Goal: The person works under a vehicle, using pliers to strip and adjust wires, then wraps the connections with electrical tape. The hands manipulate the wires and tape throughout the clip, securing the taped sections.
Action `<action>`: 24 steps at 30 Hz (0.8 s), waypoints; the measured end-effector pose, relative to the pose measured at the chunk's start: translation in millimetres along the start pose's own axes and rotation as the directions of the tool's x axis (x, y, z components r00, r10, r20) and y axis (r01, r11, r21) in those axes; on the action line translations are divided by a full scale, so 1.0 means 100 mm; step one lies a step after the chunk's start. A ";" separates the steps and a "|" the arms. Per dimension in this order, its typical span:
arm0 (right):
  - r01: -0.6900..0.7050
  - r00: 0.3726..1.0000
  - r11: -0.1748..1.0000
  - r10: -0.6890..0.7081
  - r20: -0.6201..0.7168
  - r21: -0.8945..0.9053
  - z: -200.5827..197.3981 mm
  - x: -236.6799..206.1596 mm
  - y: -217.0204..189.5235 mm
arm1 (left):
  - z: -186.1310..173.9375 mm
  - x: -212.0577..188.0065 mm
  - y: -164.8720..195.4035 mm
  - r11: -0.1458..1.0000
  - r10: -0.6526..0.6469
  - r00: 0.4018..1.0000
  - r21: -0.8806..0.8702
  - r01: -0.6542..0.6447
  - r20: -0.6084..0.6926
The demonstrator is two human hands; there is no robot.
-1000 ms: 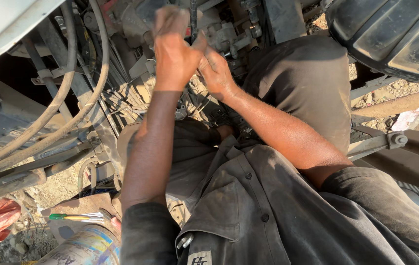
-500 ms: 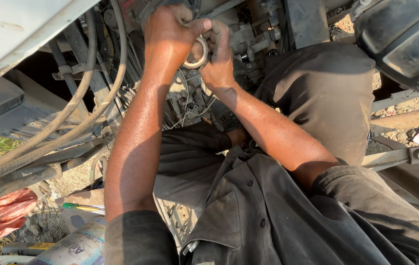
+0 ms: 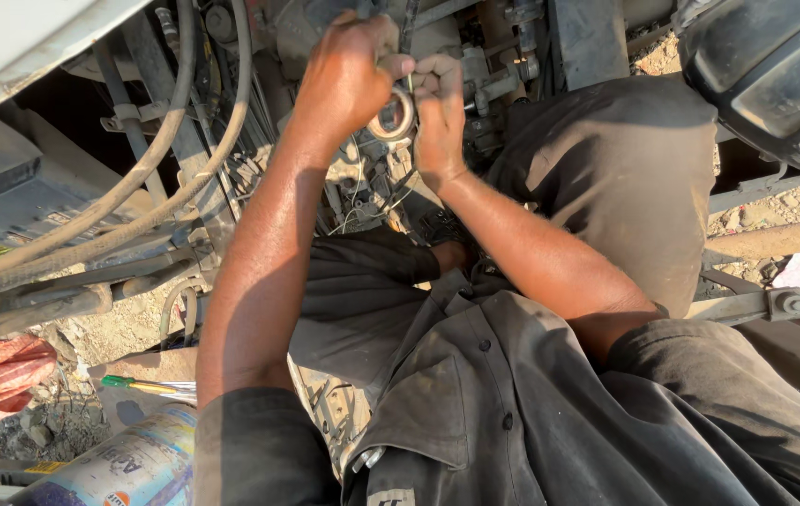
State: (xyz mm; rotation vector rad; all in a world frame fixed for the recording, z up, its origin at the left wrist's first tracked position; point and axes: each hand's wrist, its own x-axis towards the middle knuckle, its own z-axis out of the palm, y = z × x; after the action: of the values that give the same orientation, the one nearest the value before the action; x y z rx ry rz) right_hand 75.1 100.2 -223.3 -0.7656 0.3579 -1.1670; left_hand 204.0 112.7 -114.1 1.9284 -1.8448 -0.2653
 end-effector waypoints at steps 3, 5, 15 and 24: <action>0.213 0.976 0.923 -0.188 0.105 -0.321 -0.02 -0.14 0.00 | 0.10 0.01 0.03 0.999 -0.023 0.998 0.025 0.024 -0.051; 0.195 0.978 0.896 -0.145 0.153 -0.399 -0.06 -0.17 0.00 | 0.18 0.02 0.03 0.997 -0.058 0.996 0.049 0.061 -0.067; -0.213 0.947 0.970 0.234 -0.220 0.118 0.02 -0.09 -0.09 | 0.22 -0.02 0.08 0.991 -0.133 0.983 -0.028 0.130 -0.124; -0.477 0.872 0.879 0.470 -0.138 -0.025 -0.06 0.02 -0.05 | 0.22 -0.08 0.01 0.936 -0.077 0.995 -0.340 0.094 0.063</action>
State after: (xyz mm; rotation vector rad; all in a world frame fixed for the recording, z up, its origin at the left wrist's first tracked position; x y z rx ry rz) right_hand 68.3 94.9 -223.8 -0.6062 0.6517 -0.7418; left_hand 192.6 116.2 -134.5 1.7712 -1.6180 -0.6247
